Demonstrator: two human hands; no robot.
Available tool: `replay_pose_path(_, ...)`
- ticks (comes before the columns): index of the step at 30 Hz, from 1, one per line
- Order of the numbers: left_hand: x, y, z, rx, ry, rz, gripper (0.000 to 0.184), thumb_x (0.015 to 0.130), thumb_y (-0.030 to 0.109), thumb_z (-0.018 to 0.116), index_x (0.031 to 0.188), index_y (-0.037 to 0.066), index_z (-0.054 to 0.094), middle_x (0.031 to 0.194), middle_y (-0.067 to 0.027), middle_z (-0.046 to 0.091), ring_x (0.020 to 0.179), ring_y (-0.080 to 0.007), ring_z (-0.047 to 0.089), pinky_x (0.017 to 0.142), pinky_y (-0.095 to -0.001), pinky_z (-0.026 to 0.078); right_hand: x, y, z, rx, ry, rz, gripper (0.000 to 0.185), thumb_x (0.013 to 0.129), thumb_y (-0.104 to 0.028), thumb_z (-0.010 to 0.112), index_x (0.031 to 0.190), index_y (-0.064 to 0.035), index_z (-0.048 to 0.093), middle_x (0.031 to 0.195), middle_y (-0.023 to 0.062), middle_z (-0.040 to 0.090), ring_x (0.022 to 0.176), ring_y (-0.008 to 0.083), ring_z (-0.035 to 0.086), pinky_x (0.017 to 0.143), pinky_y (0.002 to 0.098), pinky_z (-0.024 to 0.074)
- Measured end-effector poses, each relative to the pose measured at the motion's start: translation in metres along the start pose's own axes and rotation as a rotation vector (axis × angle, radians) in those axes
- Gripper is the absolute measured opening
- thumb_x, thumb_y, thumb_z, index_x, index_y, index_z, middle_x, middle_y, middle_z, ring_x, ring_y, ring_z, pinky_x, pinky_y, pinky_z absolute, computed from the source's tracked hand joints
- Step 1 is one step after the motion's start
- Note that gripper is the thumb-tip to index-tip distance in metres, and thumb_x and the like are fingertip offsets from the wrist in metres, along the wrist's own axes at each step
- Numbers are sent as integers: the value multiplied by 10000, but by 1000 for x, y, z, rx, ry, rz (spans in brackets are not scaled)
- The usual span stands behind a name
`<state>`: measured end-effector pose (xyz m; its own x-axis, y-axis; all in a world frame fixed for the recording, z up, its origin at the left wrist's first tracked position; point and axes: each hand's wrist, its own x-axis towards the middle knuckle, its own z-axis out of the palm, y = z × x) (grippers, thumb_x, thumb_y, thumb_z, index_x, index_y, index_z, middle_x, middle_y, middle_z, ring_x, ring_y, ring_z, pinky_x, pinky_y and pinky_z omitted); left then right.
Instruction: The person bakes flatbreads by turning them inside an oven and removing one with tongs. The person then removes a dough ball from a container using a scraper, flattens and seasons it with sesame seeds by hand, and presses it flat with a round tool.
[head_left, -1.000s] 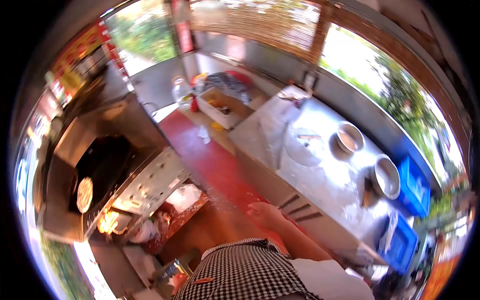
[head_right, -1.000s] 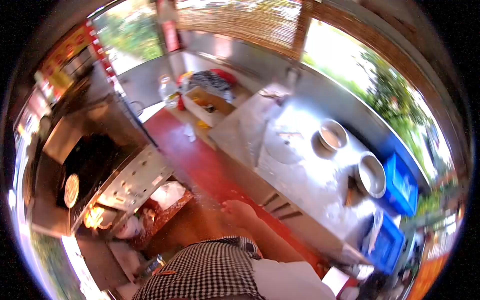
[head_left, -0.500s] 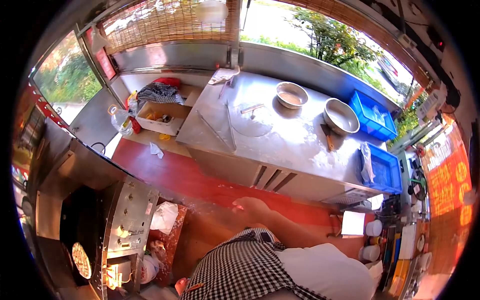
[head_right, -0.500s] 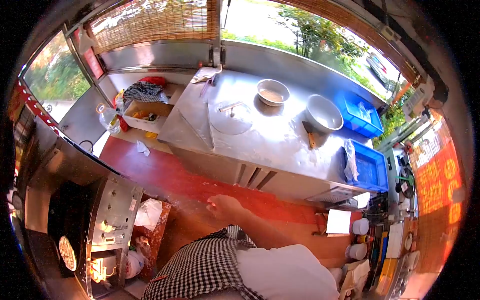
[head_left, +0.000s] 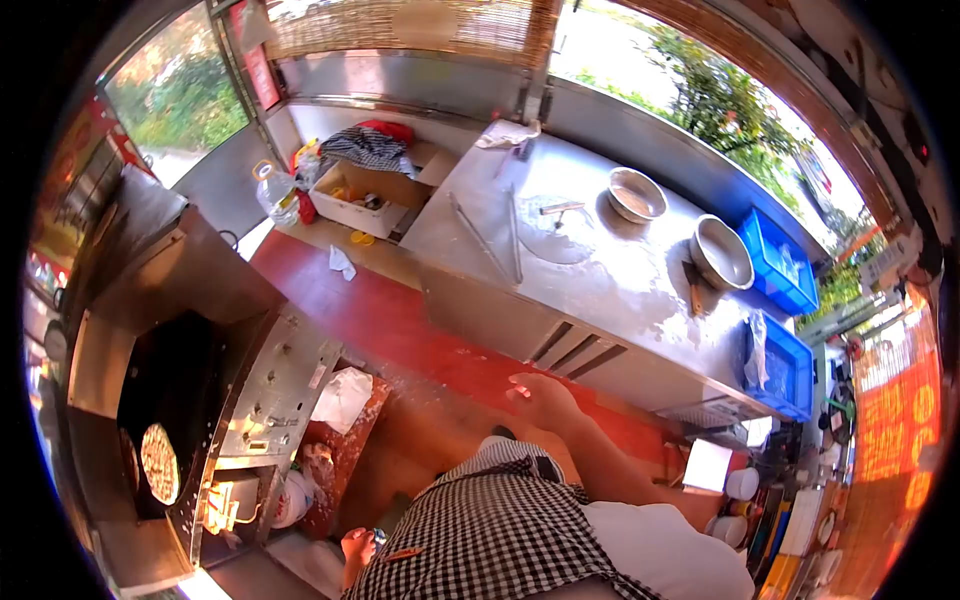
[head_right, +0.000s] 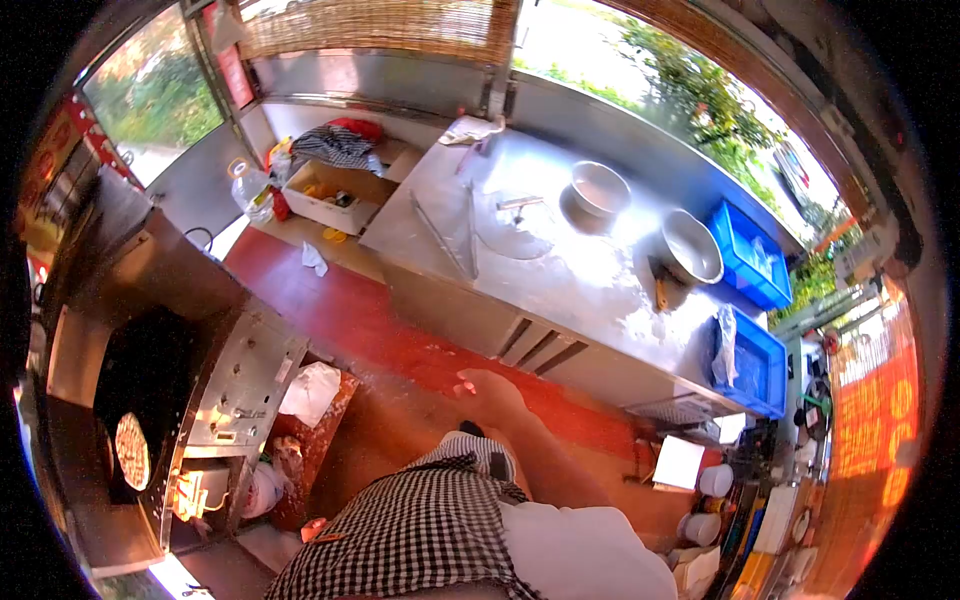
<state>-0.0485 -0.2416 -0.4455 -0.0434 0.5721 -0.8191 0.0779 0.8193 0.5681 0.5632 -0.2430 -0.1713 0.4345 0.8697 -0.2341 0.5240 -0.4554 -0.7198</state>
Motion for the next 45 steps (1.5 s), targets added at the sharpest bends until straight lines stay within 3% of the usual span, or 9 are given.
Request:
replay_pose_path(10, -50, -32, 28, -64, 249, 37, 164, 872, 29, 712, 779, 105, 601, 681, -22, 615, 518, -159, 556, 459, -318, 439, 152, -8, -26, 43, 112, 74, 598, 945, -387, 759, 1441, -87, 615, 1211, 189, 752, 1163, 374, 714, 1003, 475, 560)
replay_pose_path(17, -82, -38, 111, -49, 584, 8, 184, 771, 134, 788, 748, 99, 609, 613, 9, 547, 552, -130, 564, 496, -340, 424, 292, 10, -35, -449, 173, 127, 949, 882, -451, 746, 1658, -77, 346, 1569, 285, 499, 1411, 427, 544, 1146, 507, 477)
replay_pose_path(21, -120, -35, 156, -117, 642, -34, 317, 778, 196, 832, 1036, 16, 790, 868, -70, 748, 740, -179, 704, 685, -335, 574, 333, 19, -30, -547, 132, 158, 1078, 803, -437, 811, 1667, -52, 294, 1568, 304, 487, 1380, 454, 565, 1145, 544, 476)
replay_pose_path(24, -143, -53, 190, -41, 804, -42, 346, 793, 195, 843, 1089, 27, 782, 816, -74, 729, 694, -189, 700, 633, -343, 567, 336, -2, -39, -517, 87, 186, 1015, 814, -425, 804, 1582, 52, 343, 1469, 344, 561, 1344, 476, 589, 1126, 537, 495)
replay_pose_path(27, -174, -66, 214, -299, 640, -183, 337, 798, 206, 847, 1071, 25, 771, 743, -64, 700, 611, -181, 664, 562, -356, 535, 407, 99, -9, -378, 320, -17, 906, 803, -329, 777, 1525, 64, 394, 1330, 357, 637, 1181, 467, 692, 974, 528, 582)
replay_pose_path(28, -173, -79, 222, -293, 623, -236, 255, 813, 207, 844, 976, 38, 744, 685, -48, 667, 545, -173, 616, 501, -363, 492, 431, 129, 2, -196, 367, 4, 799, 815, -258, 743, 1476, 75, 440, 1097, 301, 687, 841, 408, 737, 686, 513, 598)
replay_pose_path(31, -187, -88, 224, -169, 485, -304, 197, 827, 200, 837, 871, 63, 702, 685, -38, 662, 533, -169, 594, 488, -356, 468, 417, 110, 10, 225, 315, 121, 716, 852, -225, 746, 1443, 70, 469, 919, 199, 639, 587, 283, 609, 475, 418, 485)
replay_pose_path(37, -144, -97, 172, -225, 494, -265, 243, 846, 250, 821, 742, 97, 664, 668, -31, 651, 526, -164, 582, 482, -358, 461, 298, -51, 17, 605, 301, -187, 604, 928, -163, 705, 1448, 24, 461, 896, 99, 580, 582, 150, 530, 467, 305, 430)
replay_pose_path(45, -80, -46, 60, -45, 752, 72, 393, 800, 303, 824, 1093, 43, 806, 964, -150, 796, 950, -288, 770, 891, -397, 597, 206, -188, 62, 634, 56, -604, 529, 984, -117, 647, 1468, -20, 456, 988, 70, 615, 630, 131, 579, 534, 278, 497)
